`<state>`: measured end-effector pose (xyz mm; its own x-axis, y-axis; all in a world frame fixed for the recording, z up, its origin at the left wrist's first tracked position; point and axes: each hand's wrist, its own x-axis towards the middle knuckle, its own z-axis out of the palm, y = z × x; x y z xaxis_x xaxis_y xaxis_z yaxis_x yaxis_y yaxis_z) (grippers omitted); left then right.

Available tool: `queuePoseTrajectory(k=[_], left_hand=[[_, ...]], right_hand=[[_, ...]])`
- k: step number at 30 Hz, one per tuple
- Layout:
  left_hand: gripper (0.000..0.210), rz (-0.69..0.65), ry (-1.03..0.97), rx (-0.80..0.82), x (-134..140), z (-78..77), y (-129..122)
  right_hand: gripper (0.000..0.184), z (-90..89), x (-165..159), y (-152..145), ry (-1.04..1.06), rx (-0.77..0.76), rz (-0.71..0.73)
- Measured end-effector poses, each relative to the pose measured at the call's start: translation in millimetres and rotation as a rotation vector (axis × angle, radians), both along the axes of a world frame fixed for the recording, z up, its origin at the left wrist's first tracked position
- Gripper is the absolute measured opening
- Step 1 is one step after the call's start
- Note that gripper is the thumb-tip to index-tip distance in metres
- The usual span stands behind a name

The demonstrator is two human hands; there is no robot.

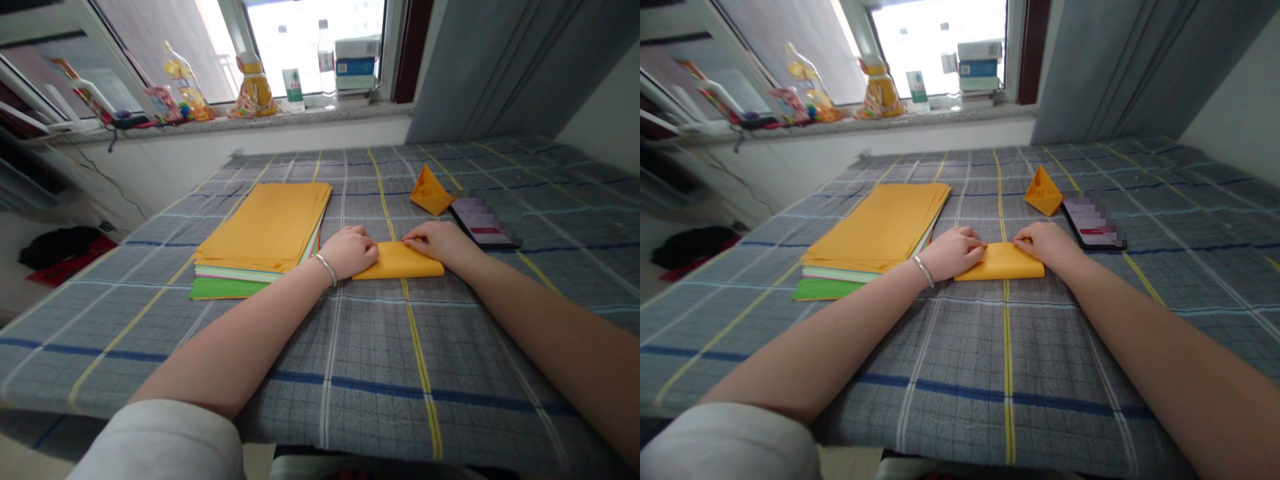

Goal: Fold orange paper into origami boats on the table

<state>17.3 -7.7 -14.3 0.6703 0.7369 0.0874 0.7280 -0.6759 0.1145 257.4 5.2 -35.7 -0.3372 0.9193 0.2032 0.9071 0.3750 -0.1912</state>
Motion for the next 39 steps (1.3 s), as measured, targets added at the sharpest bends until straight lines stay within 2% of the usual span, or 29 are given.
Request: queuePoseTrajectory(k=[5,13,20,24,30,32,35,39], left_hand=[[0.038,0.063,0.082,0.066,6.1,3.1,-18.2],[0.048,0.043,0.117,0.16,2.9,-14.1,-21.5],[0.057,0.082,0.096,0.108,1.3,-17.6,-23.3],[0.065,-0.001,0.117,0.014,2.1,-16.0,-20.9],[0.081,-0.028,0.121,-0.068,2.9,-14.7,-19.1],[0.084,-0.027,0.112,-0.069,3.1,-15.2,-19.8],[0.087,-0.025,0.105,-0.069,3.4,-15.7,-20.8],[0.091,-0.024,0.109,-0.066,3.5,-15.5,-21.0]], right_hand=[[0.024,1.9,-0.4,-1.5,0.02,0.002,0.013],[0.026,4.2,-3.5,-3.0,-0.013,-0.012,-0.004],[0.029,5.6,-3.8,-4.2,-0.031,-0.029,0.0],[0.029,3.7,-3.5,-3.0,-0.012,-0.03,-0.004],[0.026,-2.8,8.6,-0.7,0.175,-0.031,-0.03],[0.024,-1.4,11.5,-4.3,0.221,0.033,0.055],[0.025,4.6,9.6,-14.4,0.189,0.121,0.283],[0.023,14.0,3.1,-26.6,0.087,0.014,0.423]])
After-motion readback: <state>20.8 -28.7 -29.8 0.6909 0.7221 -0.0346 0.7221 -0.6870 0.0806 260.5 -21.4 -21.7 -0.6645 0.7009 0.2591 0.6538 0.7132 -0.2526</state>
